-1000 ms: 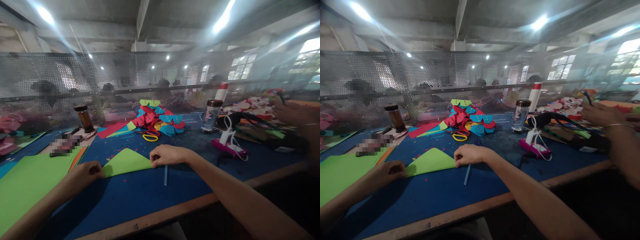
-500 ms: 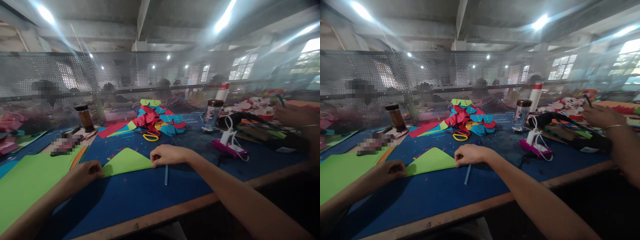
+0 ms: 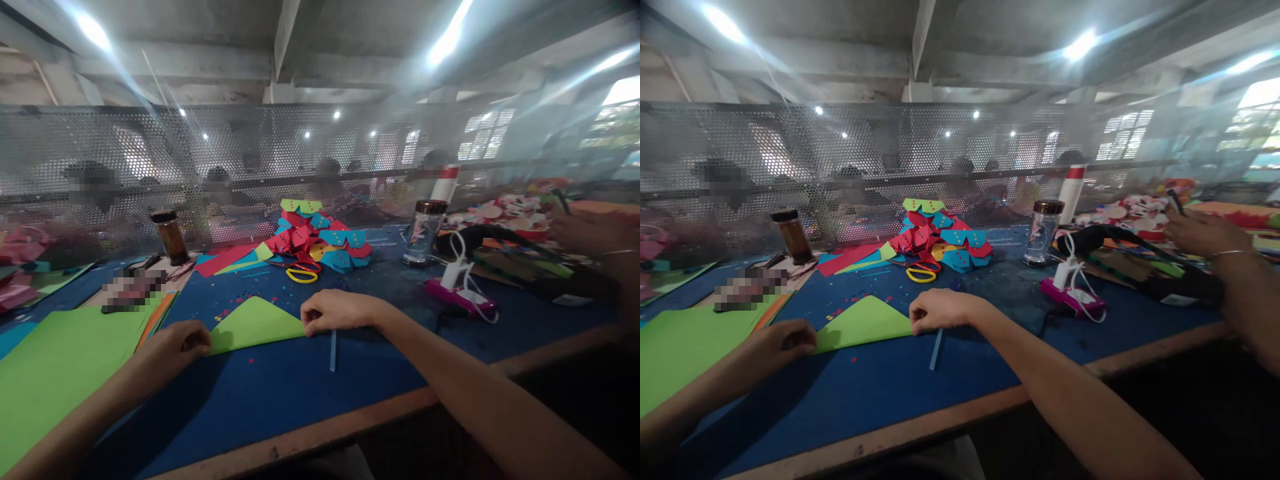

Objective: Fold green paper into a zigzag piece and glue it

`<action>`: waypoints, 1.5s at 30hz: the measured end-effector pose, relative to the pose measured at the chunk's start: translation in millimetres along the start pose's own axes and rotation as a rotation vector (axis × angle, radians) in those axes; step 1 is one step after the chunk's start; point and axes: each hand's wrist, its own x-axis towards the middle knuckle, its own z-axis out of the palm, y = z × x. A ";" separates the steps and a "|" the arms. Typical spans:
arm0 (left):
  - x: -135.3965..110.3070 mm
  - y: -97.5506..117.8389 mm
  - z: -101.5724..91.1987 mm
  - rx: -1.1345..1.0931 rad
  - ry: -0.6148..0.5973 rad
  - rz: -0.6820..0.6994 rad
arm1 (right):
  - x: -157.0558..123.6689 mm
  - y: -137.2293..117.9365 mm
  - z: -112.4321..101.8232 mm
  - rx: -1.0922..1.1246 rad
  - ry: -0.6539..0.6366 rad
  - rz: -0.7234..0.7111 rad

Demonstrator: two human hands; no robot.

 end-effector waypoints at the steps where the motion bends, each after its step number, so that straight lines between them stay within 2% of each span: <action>1: 0.1 1.3 1.4 -0.010 0.011 0.024 | 0.0 -0.3 -0.1 0.000 -0.001 0.002; 5: -1.1 17.7 3.1 -0.008 0.039 0.062 | -0.7 -2.4 -1.0 0.002 -0.003 0.005; 9: -0.8 41.2 0.6 -0.047 -0.025 0.051 | -1.1 -3.4 -1.4 0.006 0.001 0.011; 13: 6.5 52.4 3.4 -0.077 -0.025 0.061 | -0.7 -1.8 -1.0 0.004 -0.004 0.002; 21: 22.8 47.2 16.4 -0.092 -0.020 0.070 | -1.1 -1.1 -1.1 0.006 -0.004 -0.001; 30: 23.7 45.7 16.0 -0.205 -0.062 0.056 | 2.4 -5.1 2.5 0.030 0.020 -0.070; 38: 23.2 43.5 18.6 -0.237 -0.045 0.053 | 29.5 -36.9 20.0 -0.083 0.151 -0.144; 45: 23.0 43.2 17.6 -0.266 -0.042 0.061 | 43.0 -39.1 32.5 -0.022 0.179 -0.116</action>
